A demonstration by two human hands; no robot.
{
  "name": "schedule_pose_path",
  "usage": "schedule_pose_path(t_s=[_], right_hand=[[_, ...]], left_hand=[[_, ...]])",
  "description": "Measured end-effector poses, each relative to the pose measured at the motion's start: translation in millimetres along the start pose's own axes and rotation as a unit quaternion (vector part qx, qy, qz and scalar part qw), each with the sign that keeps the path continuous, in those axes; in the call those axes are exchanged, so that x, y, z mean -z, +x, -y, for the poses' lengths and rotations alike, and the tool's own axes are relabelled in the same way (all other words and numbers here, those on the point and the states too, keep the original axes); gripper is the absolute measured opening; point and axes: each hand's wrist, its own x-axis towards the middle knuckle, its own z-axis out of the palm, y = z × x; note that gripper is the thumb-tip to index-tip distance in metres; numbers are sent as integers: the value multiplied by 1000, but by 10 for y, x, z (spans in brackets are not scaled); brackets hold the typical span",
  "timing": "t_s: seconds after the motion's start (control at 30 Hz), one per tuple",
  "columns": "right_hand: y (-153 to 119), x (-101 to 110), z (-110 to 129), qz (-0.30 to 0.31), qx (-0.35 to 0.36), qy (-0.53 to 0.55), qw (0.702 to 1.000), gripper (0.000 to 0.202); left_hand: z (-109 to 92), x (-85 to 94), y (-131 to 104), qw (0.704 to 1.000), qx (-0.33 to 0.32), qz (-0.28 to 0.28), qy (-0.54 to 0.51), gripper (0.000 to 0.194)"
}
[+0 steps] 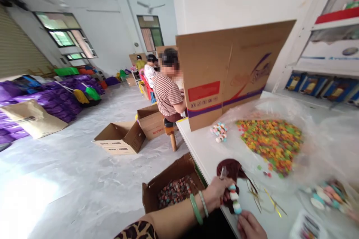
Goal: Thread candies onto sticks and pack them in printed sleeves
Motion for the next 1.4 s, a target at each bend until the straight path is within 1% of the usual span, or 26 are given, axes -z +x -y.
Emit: schedule_pose_path(t_s=[0.07,0.1,0.13,0.2,0.27,0.37,0.4,0.47,0.6,0.7,0.77,0.8,0.87,1.0,1.03,1.07,1.1,1.13,1.17,1.2,1.23,1.27,1.3,1.33,1.37,1.4], right_hand=[[-181,-14,93,-16,23,3,1000,30],[-270,-17,145,-23,41,13,999,28],[-343,-10,192,-25,47,24,998,27],[-443,47,240,-35,40,56,997,23],[-521,157,208,-54,16,78,995,21],[-670,345,64,-95,-25,103,990,18],[-718,402,16,-113,-30,119,986,18],[-786,498,-42,-155,-14,159,975,18],[-778,602,51,-220,52,215,950,25],[-705,586,189,-243,108,196,944,29],[-663,553,234,-261,144,155,942,30],[-646,537,237,-266,151,139,942,29],[-618,509,210,-261,136,132,947,27],[-570,451,136,-208,93,180,957,32],[-561,438,127,-203,93,187,957,32],[-554,432,124,-206,97,189,955,32],[-551,436,124,-217,102,189,952,31],[-551,452,128,-235,106,185,948,30],[-553,479,133,-255,107,177,945,30],[-556,515,139,-272,107,173,941,30],[-558,555,144,-286,98,163,939,31],[-556,593,147,-293,88,154,939,33],[-549,625,149,-296,80,147,940,35],[-539,646,149,-292,74,141,943,37],[-524,656,147,-283,69,133,947,38],[-507,655,142,-273,66,123,952,40]], left_hand=[[-99,62,-139,998,36,47,3,30],[-155,108,-207,997,52,58,4,33],[-218,163,-261,996,52,70,9,32],[-353,293,-307,996,20,77,-28,23],[-475,415,-293,994,6,88,-65,31],[-557,488,-282,986,43,133,-91,25],[-547,465,-297,982,61,154,-92,22],[-468,339,-350,973,93,198,-67,15],[-133,-118,-516,958,91,270,41,24],[143,-432,-656,926,121,347,90,31],[271,-550,-717,910,135,375,113,33],[313,-578,-732,908,134,379,119,34],[361,-583,-738,909,125,379,116,37],[364,-479,-714,919,110,359,122,46],[341,-440,-704,914,110,364,142,47],[304,-395,-689,901,111,381,174,48],[252,-344,-664,883,105,400,222,48],[186,-288,-629,865,81,404,286,48],[112,-227,-581,850,32,378,366,47],[36,-164,-522,834,-37,314,453,45],[-34,-102,-454,809,-118,213,535,43],[-93,-44,-379,769,-192,92,603,41],[-135,6,-301,718,-226,-10,658,41],[-159,46,-226,671,-224,-69,703,45],[-164,76,-156,643,-188,-74,739,46],[-155,99,-95,644,-179,-78,740,42]])
